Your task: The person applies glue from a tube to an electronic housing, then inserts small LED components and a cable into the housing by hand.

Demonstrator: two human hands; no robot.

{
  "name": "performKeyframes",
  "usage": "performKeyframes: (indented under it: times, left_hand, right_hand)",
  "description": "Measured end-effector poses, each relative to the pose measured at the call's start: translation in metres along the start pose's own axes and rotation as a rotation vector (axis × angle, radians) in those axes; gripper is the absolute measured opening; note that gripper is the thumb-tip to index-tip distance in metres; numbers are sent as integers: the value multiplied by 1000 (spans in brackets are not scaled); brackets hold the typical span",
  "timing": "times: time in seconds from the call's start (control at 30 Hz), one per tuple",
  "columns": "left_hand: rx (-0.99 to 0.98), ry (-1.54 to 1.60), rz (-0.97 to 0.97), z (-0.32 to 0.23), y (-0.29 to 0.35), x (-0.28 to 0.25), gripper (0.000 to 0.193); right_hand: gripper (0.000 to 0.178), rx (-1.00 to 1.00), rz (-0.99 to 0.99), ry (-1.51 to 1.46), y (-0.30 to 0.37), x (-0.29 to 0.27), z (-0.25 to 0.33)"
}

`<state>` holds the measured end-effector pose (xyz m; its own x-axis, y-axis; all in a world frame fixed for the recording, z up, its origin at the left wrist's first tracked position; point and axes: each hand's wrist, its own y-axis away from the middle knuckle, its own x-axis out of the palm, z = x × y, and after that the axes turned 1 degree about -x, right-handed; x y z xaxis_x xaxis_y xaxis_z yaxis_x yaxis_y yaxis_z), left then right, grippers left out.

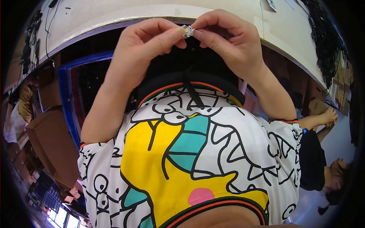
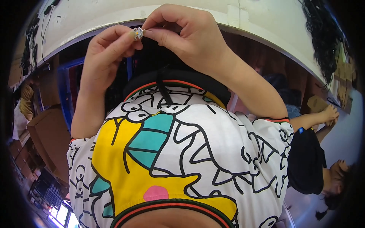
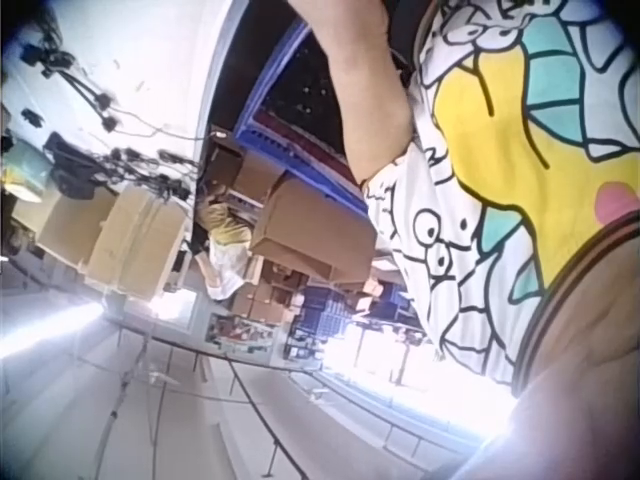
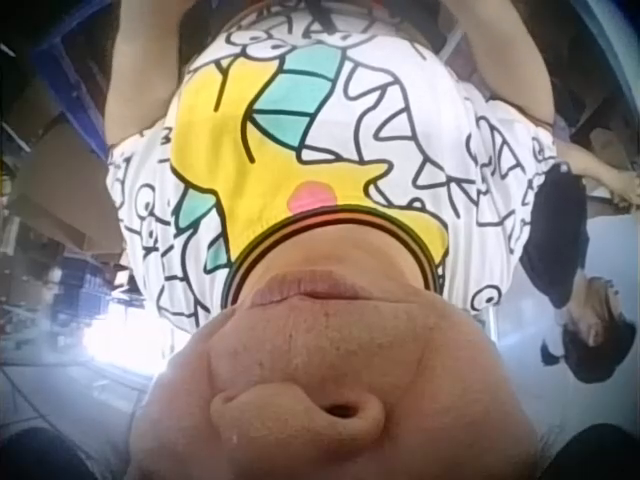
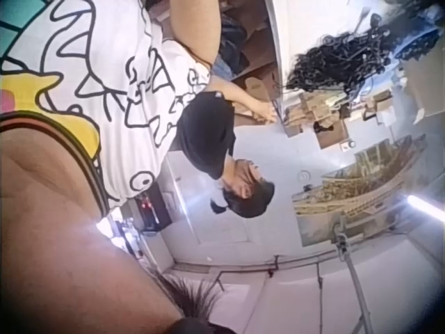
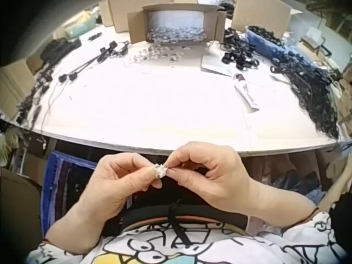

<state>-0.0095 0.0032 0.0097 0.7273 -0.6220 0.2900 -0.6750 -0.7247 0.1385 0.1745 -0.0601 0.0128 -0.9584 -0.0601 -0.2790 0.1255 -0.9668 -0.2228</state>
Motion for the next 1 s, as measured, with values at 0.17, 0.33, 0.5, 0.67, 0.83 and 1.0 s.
performKeyframes:
  times: [0.17, 0.33, 0.5, 0.67, 0.83, 1.0]
  left_hand:
    - [-23, -376, 164, -15, -3, -8, 13]
    - [-22, -319, 160, -12, -4, -10, 12]
    - [14, -151, 58, 0, -7, -5, 13]
    - [19, -153, 56, -1, -8, -4, 12]
    - [54, -94, -1, 7, -8, 2, 13]
    - [-76, 230, -22, 14, -10, 1, 15]
  right_hand:
    - [12, 48, 135, 27, -4, -4, 1]
    - [11, 56, 92, -38, -4, -7, 2]
    - [14, -10, -3, 9, 1, -5, 2]
    - [14, 45, -7, -77, -2, -4, 0]
    - [20, -375, -157, 376, 0, 0, -6]
    - [21, -485, -257, 538, 1, 9, -14]
